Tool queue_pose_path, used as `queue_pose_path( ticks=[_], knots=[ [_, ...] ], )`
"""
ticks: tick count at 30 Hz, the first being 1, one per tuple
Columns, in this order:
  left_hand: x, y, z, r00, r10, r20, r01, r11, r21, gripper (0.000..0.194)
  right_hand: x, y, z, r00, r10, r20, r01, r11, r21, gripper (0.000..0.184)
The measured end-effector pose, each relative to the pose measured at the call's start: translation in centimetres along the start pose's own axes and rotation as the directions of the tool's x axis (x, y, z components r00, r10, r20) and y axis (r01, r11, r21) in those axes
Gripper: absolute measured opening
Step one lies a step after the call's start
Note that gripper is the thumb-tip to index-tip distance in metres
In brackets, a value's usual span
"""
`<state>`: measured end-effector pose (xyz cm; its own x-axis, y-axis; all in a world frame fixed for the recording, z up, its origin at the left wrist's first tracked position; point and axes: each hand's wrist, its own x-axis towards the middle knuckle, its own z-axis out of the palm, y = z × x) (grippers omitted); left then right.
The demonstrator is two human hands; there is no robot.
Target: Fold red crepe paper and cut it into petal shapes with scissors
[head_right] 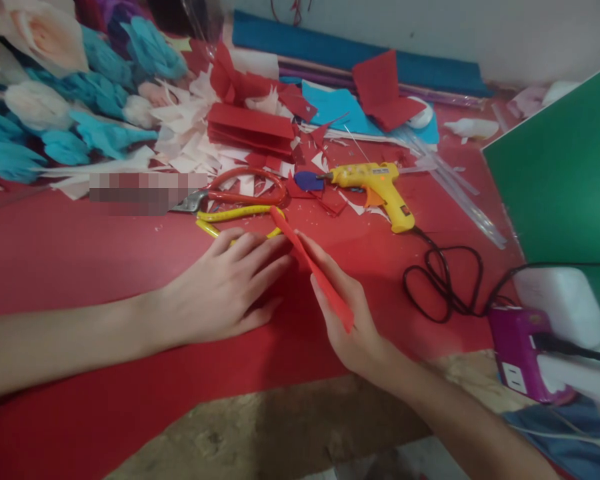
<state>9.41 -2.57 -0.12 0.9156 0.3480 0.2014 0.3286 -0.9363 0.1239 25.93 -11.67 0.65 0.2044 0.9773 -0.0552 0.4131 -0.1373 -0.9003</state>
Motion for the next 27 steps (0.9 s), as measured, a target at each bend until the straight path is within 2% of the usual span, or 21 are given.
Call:
queue_pose_path(
  ticks=[5,10,16,19,21,25,27],
  knots=[
    [0.2,0.2,-0.1,1.0,-0.027,0.006,0.026,0.998,0.049,0.041,-0.5,1.3,-0.2,0.997,-0.076,-0.018,0.075,0.996,-0.054,0.039],
    [0.0,0.1,-0.2,1.0,0.009,0.009,-0.009,0.998,0.056,0.041,-1.3,2.1,-0.3,0.991,-0.002,-0.131,-0.022,0.982,-0.187,0.043],
    [-0.3,-0.1,0.0,0.994,0.085,-0.067,-0.079,0.993,0.089,0.038,-0.8,1.7,-0.3,0.999,0.011,-0.034,-0.016,0.987,-0.162,0.04],
    [-0.3,-0.2,0.2,0.964,0.245,-0.101,-0.239,0.969,0.067,0.027,-0.8,1.8,-0.3,0.999,-0.006,-0.042,-0.001,0.989,-0.149,0.04],
    [-0.2,-0.3,0.3,0.948,0.308,-0.084,-0.306,0.951,0.029,0.028,-1.1,2.0,-0.4,0.999,-0.002,-0.043,-0.005,0.987,-0.158,0.04],
    [-0.1,-0.5,0.3,0.961,0.275,-0.012,-0.276,0.961,-0.021,0.035,-1.4,2.1,-0.6,0.999,0.021,-0.044,-0.029,0.981,-0.19,0.042],
    [-0.1,-0.4,0.3,0.971,0.237,-0.004,-0.237,0.971,-0.02,0.037,-1.0,1.9,-0.7,0.999,-0.039,-0.017,0.035,0.983,-0.178,0.042]
  ],
)
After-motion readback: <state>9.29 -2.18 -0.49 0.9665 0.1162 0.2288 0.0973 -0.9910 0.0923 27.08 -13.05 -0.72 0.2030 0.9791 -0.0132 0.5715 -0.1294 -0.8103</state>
